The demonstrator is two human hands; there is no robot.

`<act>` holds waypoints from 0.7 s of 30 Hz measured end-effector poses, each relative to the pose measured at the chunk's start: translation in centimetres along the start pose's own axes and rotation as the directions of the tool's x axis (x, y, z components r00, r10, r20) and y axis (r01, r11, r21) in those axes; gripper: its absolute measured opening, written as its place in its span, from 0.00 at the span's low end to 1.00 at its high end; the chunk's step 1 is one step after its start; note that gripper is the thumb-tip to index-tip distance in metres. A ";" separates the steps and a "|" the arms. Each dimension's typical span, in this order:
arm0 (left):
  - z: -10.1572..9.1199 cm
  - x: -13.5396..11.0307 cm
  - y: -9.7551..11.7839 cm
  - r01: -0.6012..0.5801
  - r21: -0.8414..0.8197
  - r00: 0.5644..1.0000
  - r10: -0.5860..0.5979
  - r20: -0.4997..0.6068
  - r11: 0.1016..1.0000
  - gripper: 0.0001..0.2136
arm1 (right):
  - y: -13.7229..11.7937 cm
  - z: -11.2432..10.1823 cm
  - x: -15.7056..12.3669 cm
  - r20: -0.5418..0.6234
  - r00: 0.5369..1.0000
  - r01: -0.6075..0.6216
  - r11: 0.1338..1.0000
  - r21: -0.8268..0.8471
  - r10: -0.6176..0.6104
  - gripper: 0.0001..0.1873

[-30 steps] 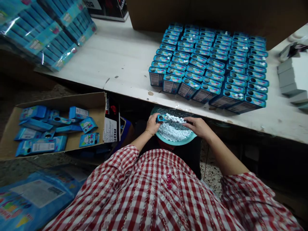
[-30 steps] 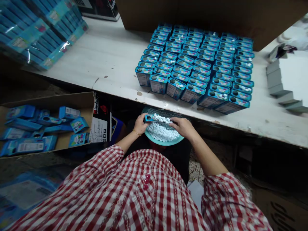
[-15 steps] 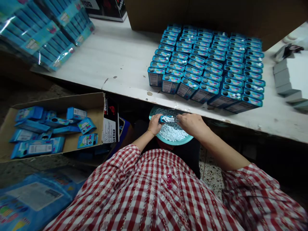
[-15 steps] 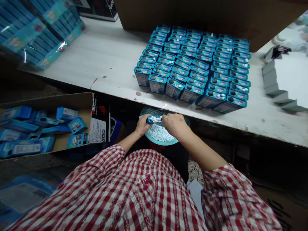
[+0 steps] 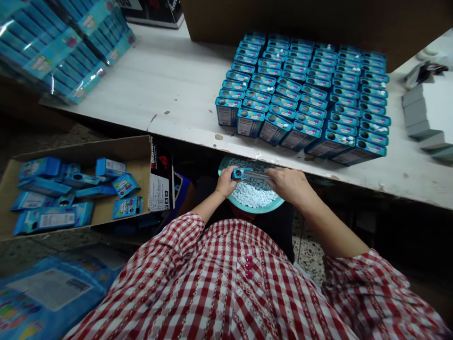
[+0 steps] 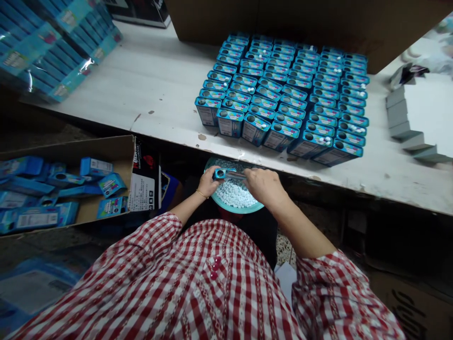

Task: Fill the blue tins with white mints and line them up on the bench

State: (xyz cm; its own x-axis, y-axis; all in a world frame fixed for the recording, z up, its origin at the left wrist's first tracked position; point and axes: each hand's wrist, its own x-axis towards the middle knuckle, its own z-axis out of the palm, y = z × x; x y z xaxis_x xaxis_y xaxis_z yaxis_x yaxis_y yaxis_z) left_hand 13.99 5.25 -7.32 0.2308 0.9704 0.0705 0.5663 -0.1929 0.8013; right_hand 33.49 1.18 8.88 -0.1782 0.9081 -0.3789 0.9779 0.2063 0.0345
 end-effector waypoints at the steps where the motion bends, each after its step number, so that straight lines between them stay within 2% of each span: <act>1: -0.2 -0.1 -0.1 0.001 -0.012 1.000 -0.001 -0.019 1.000 0.18 | 0.9 0.9 -0.3 -0.002 1.000 -0.021 1.000 0.014 0.021 0.18; 4: -1.1 -0.4 -0.4 0.006 -0.041 0.998 -0.009 -0.060 0.999 0.18 | 3.4 5.6 -0.2 0.070 0.989 -0.132 0.990 0.044 0.129 0.18; 6: -1.7 -0.6 -0.6 0.013 -0.050 0.997 -0.017 -0.071 0.999 0.19 | 3.8 9.4 0.9 0.161 0.973 -0.178 0.981 0.083 0.163 0.17; 8: -2.1 -0.9 -0.9 0.029 -0.064 0.996 -0.034 -0.088 0.998 0.19 | 2.8 12.7 2.6 0.185 0.972 -0.178 0.971 0.162 0.147 0.17; 10: -2.4 -1.1 -1.1 0.050 -0.082 0.992 -0.059 -0.112 0.995 0.19 | 1.1 15.0 4.4 0.164 0.981 -0.142 0.961 0.237 0.105 0.18; 13: -2.8 -1.4 -1.5 0.081 -0.105 0.985 -0.096 -0.142 0.991 0.18 | -1.0 16.4 6.3 0.110 0.993 -0.084 0.934 0.348 0.048 0.21; 15: -3.1 -1.6 -1.8 0.096 -0.131 0.980 -0.117 -0.162 0.987 0.18 | -1.2 16.7 6.8 0.080 0.997 -0.054 0.906 0.420 0.022 0.21; 21: -3.5 -1.5 -2.4 0.110 -0.165 0.968 -0.144 -0.205 0.980 0.19 | 1.7 16.1 5.3 -0.006 1.000 0.020 0.798 0.603 -0.020 0.19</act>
State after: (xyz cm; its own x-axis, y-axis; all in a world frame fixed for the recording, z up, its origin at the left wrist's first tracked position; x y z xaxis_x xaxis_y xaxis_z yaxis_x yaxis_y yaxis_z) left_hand 9.47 4.81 -7.26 -0.0201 0.9970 0.0751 0.4498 -0.0580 0.8912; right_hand 35.94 0.50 -7.98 -0.1987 0.9059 -0.3741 0.8425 -0.0372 -0.5374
